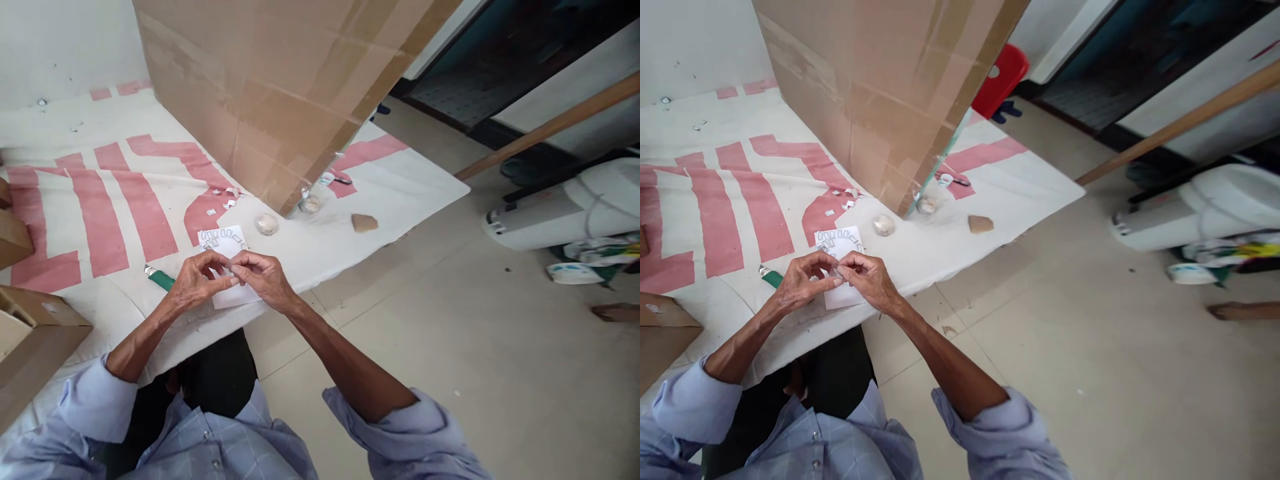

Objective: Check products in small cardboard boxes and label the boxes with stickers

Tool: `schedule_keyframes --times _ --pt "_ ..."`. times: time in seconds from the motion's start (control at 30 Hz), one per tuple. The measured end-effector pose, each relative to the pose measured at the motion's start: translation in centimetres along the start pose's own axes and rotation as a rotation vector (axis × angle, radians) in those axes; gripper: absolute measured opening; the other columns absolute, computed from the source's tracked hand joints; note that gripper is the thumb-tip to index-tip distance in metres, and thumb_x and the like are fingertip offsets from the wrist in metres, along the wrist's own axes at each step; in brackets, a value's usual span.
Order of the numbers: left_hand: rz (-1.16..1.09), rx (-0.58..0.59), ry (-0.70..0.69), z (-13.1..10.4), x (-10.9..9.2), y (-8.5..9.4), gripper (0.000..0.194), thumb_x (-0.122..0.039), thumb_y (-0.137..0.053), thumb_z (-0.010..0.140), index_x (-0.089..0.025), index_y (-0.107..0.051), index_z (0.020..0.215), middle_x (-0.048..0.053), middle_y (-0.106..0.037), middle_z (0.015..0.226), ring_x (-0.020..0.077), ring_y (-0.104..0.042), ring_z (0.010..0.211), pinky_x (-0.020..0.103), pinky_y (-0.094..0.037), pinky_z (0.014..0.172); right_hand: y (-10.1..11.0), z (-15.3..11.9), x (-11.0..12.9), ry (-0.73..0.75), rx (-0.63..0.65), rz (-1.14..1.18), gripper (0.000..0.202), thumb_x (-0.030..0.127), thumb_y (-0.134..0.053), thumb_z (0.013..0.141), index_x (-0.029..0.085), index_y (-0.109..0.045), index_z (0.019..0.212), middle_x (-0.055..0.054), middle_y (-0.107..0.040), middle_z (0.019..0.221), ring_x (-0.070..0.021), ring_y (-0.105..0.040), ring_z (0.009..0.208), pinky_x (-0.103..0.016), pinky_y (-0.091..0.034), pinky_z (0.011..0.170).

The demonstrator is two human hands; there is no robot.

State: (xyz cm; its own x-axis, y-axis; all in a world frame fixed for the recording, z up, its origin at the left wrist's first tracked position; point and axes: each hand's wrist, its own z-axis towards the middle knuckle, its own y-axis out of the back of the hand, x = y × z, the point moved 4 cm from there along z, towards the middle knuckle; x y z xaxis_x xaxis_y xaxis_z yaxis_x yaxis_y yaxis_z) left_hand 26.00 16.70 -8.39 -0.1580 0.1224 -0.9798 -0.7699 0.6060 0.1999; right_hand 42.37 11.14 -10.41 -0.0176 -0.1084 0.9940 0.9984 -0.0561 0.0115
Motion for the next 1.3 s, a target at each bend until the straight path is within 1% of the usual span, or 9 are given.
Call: schedule_keyframes --times 0.17,0.27,0.4,0.67,0.87,1.0,1.13,1.23,1.3 --pt "-0.22 -0.001 0.024 -0.2 2.6 0.0 0.039 -0.051 -0.091 0.078 -0.016 -0.077 0.087 0.004 -0.074 0.083 0.0142 -0.063 0.075 0.028 -0.047 0.07 -0.4 -0.3 0.3 -0.014 0.068 -0.11 0.024 0.041 -0.076 0.087 0.021 -0.069 0.075 0.0 -0.064 0.073 -0.0146 -0.055 0.067 -0.029 -0.048 0.064" --pt "-0.316 -0.003 0.044 -0.5 3.7 -0.2 0.047 -0.057 -0.093 0.074 -0.014 -0.075 0.082 0.001 -0.069 0.073 0.0109 -0.055 0.066 0.026 -0.042 0.064 -0.5 -0.6 0.0 -0.048 0.09 -0.167 0.025 0.042 -0.077 0.086 0.021 -0.069 0.073 0.0 -0.064 0.07 -0.0152 -0.055 0.066 -0.028 -0.047 0.062" --pt "-0.394 0.046 0.052 -0.7 4.0 -0.5 0.048 -0.057 -0.094 0.071 -0.014 -0.073 0.077 0.0 -0.065 0.068 0.0093 -0.052 0.063 0.025 -0.04 0.062 -0.7 -0.8 -0.5 -0.091 0.124 -0.202 0.025 0.043 -0.079 0.083 0.022 -0.072 0.072 -0.001 -0.067 0.071 -0.0163 -0.057 0.066 -0.028 -0.048 0.06" --pt "-0.474 0.085 0.125 -0.8 5.4 -0.9 0.05 -0.057 -0.094 0.068 -0.014 -0.072 0.079 0.001 -0.065 0.074 0.0127 -0.057 0.071 0.027 -0.045 0.065 -0.7 -1.0 -1.4 -0.16 0.118 -0.229 0.026 0.048 -0.084 0.08 0.025 -0.075 0.071 -0.003 -0.067 0.065 -0.0196 -0.061 0.062 -0.032 -0.053 0.06" --pt "-0.451 0.068 0.146 -0.9 5.2 -0.5 0.043 -0.052 -0.093 0.073 -0.015 -0.071 0.079 0.002 -0.066 0.077 0.0141 -0.059 0.076 0.027 -0.046 0.066 -0.9 -1.0 -1.9 -0.132 0.095 -0.234 0.026 0.049 -0.081 0.084 0.027 -0.075 0.071 -0.003 -0.067 0.065 -0.0213 -0.063 0.063 -0.035 -0.054 0.064" --pt "-0.463 0.014 0.067 -0.8 4.9 -0.1 0.042 -0.052 -0.091 0.077 -0.015 -0.071 0.077 0.001 -0.064 0.073 0.0118 -0.056 0.071 0.027 -0.045 0.066 -1.4 -0.8 -1.8 -0.098 0.077 -0.222 0.026 0.049 -0.076 0.088 0.027 -0.076 0.074 -0.003 -0.067 0.068 -0.0204 -0.062 0.065 -0.035 -0.053 0.067" --pt "-0.447 -0.06 0.025 -0.6 4.9 0.2 0.048 -0.059 -0.088 0.079 -0.015 -0.069 0.077 0.0 -0.064 0.07 0.0116 -0.056 0.067 0.027 -0.045 0.066 -2.4 -0.5 -1.9 -0.083 0.006 -0.132 0.024 0.046 -0.079 0.084 0.025 -0.074 0.074 -0.001 -0.066 0.068 -0.0189 -0.061 0.066 -0.033 -0.053 0.067" --pt "-0.454 -0.058 0.053 -0.3 4.7 0.6 0.052 -0.063 -0.088 0.077 -0.015 -0.069 0.078 0.002 -0.067 0.071 0.0125 -0.06 0.067 0.027 -0.047 0.066 -3.1 -0.2 -2.3 -0.069 -0.034 -0.044 0.028 0.046 -0.079 0.086 0.023 -0.072 0.071 0.0 -0.065 0.068 -0.0173 -0.06 0.066 -0.032 -0.052 0.069" --pt "-0.483 -0.054 0.065 0.0 4.5 1.1 0.052 -0.063 -0.089 0.075 -0.015 -0.07 0.078 0.002 -0.068 0.072 0.0125 -0.061 0.067 0.027 -0.048 0.067 -3.5 -0.1 -2.7 -0.086 -0.062 0.034 0.028 0.047 -0.079 0.087 0.023 -0.073 0.075 -0.001 -0.067 0.071 -0.0169 -0.061 0.067 -0.032 -0.052 0.069"
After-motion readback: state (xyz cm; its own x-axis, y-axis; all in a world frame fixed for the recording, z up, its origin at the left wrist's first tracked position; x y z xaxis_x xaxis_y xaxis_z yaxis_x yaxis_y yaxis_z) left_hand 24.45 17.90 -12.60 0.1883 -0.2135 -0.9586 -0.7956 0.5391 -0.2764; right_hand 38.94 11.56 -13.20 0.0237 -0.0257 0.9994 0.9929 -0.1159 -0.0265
